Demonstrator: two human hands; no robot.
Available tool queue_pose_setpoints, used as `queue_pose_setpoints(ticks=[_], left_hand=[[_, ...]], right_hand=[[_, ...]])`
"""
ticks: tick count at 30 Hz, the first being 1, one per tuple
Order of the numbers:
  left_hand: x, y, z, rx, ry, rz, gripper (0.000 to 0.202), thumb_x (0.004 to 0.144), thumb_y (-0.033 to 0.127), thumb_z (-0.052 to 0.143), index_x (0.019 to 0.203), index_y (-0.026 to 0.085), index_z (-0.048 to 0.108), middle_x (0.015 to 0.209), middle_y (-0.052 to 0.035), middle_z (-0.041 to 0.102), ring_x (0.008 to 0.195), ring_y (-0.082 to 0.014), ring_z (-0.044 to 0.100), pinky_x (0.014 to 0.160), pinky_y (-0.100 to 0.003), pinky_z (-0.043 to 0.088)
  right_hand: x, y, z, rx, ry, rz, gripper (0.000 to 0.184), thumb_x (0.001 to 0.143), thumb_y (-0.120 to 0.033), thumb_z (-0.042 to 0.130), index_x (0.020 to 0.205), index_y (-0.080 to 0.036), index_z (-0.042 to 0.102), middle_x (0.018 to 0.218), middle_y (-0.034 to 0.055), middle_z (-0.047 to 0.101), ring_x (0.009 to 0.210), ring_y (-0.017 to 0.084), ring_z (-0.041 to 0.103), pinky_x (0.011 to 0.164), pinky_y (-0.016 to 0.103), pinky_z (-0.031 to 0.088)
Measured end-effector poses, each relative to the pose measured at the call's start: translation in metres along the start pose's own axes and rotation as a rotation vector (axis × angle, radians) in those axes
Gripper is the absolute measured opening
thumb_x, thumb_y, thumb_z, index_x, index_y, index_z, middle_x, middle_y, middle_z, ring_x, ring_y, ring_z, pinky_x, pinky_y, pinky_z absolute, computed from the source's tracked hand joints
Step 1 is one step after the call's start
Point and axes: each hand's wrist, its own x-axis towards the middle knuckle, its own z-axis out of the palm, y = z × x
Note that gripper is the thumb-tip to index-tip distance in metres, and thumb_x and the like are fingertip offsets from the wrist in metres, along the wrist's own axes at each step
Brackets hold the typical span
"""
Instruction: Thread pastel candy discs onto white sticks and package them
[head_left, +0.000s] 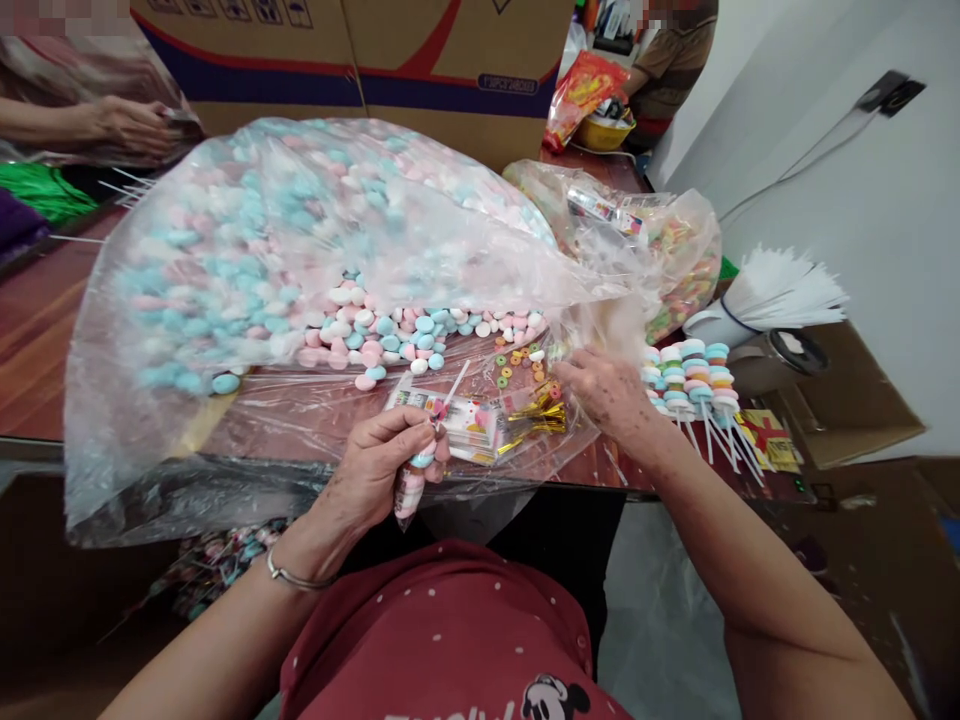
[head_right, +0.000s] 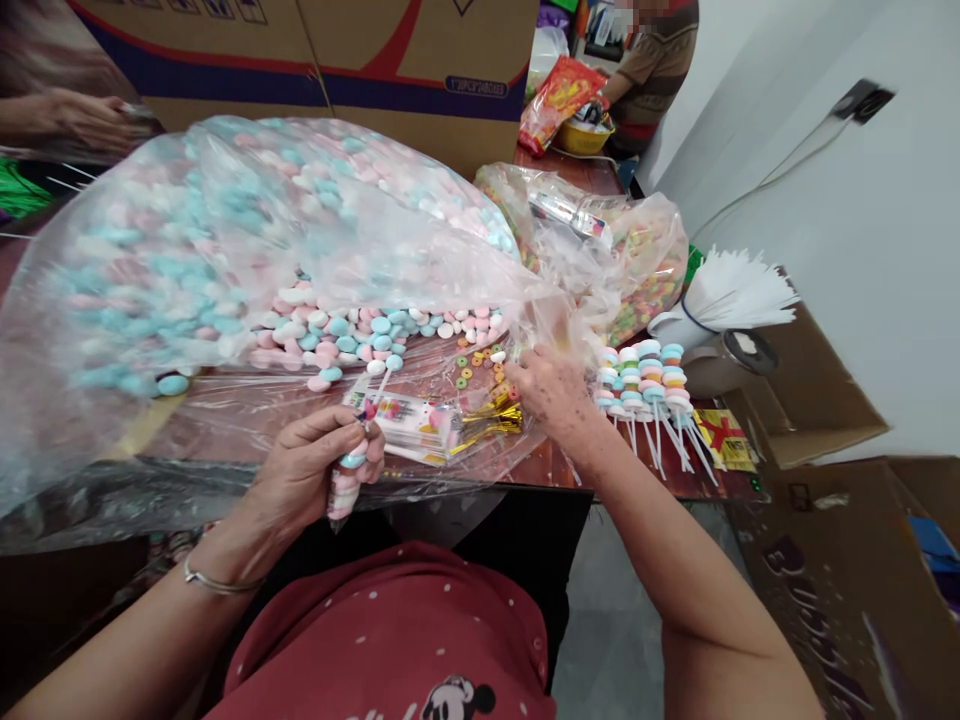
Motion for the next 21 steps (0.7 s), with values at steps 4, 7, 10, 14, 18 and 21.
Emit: queue_pose_setpoints(ticks=[4, 7, 10, 14, 18, 21], left_hand=[[-0.001, 0.000, 0.004, 0.001, -0.018, -0.010, 0.030, 0.064, 0.036, 0.080, 0.069, 0.016, 0.057, 0.059, -0.0008, 0.063, 0.038, -0.0096, 0.049, 0.023, -0.015, 0.032], [-0.001, 0.000, 0.003, 0.011, -0.032, 0.005, 0.030, 0.065, 0.036, 0.079, 0.068, 0.015, 0.058, 0.058, -0.0011, 0.063, 0.038, -0.0095, 0.050, 0.025, -0.014, 0.032], [0.001, -0.003, 0.002, 0.018, -0.042, 0.016, 0.029, 0.066, 0.036, 0.079, 0.068, 0.015, 0.058, 0.058, -0.0014, 0.064, 0.039, -0.0100, 0.052, 0.026, -0.014, 0.032], [0.004, -0.009, 0.007, 0.018, -0.084, 0.021, 0.025, 0.070, 0.034, 0.077, 0.070, 0.015, 0.061, 0.059, -0.0020, 0.064, 0.042, -0.0111, 0.055, 0.029, -0.015, 0.034], [0.005, -0.009, 0.012, 0.010, -0.100, 0.052, 0.023, 0.073, 0.033, 0.075, 0.069, 0.015, 0.062, 0.060, -0.0027, 0.065, 0.042, -0.0115, 0.055, 0.031, -0.017, 0.037], [0.005, -0.007, 0.011, -0.001, -0.104, 0.066, 0.021, 0.073, 0.031, 0.075, 0.069, 0.015, 0.062, 0.060, -0.0024, 0.065, 0.042, -0.0116, 0.055, 0.034, -0.019, 0.041]], right_hand=[[-0.004, -0.003, 0.001, 0.072, -0.010, 0.015, 0.030, 0.092, -0.012, 0.043, 0.111, -0.018, 0.065, 0.096, 0.0102, 0.067, 0.088, 0.021, 0.057, 0.063, 0.028, 0.032], [-0.008, -0.005, -0.004, 0.047, -0.085, 0.112, 0.026, 0.093, -0.015, 0.044, 0.112, -0.014, 0.062, 0.098, 0.0135, 0.069, 0.086, 0.023, 0.061, 0.061, 0.029, 0.031], [-0.010, -0.005, -0.010, 0.007, -0.157, 0.248, 0.027, 0.093, -0.017, 0.044, 0.114, -0.011, 0.059, 0.099, 0.0165, 0.071, 0.084, 0.025, 0.064, 0.061, 0.029, 0.032], [-0.010, -0.009, -0.013, 0.075, -0.186, 0.222, 0.027, 0.093, -0.017, 0.044, 0.113, -0.015, 0.062, 0.104, 0.0151, 0.071, 0.092, 0.026, 0.065, 0.064, 0.030, 0.036], [-0.010, -0.014, -0.007, 0.153, -0.189, 0.303, 0.038, 0.092, -0.014, 0.041, 0.128, -0.016, 0.054, 0.107, 0.0150, 0.071, 0.090, 0.026, 0.064, 0.064, 0.030, 0.036], [-0.011, -0.015, -0.001, 0.224, -0.185, 0.313, 0.036, 0.092, -0.015, 0.041, 0.123, -0.017, 0.059, 0.107, 0.0134, 0.071, 0.088, 0.025, 0.063, 0.065, 0.029, 0.037]])
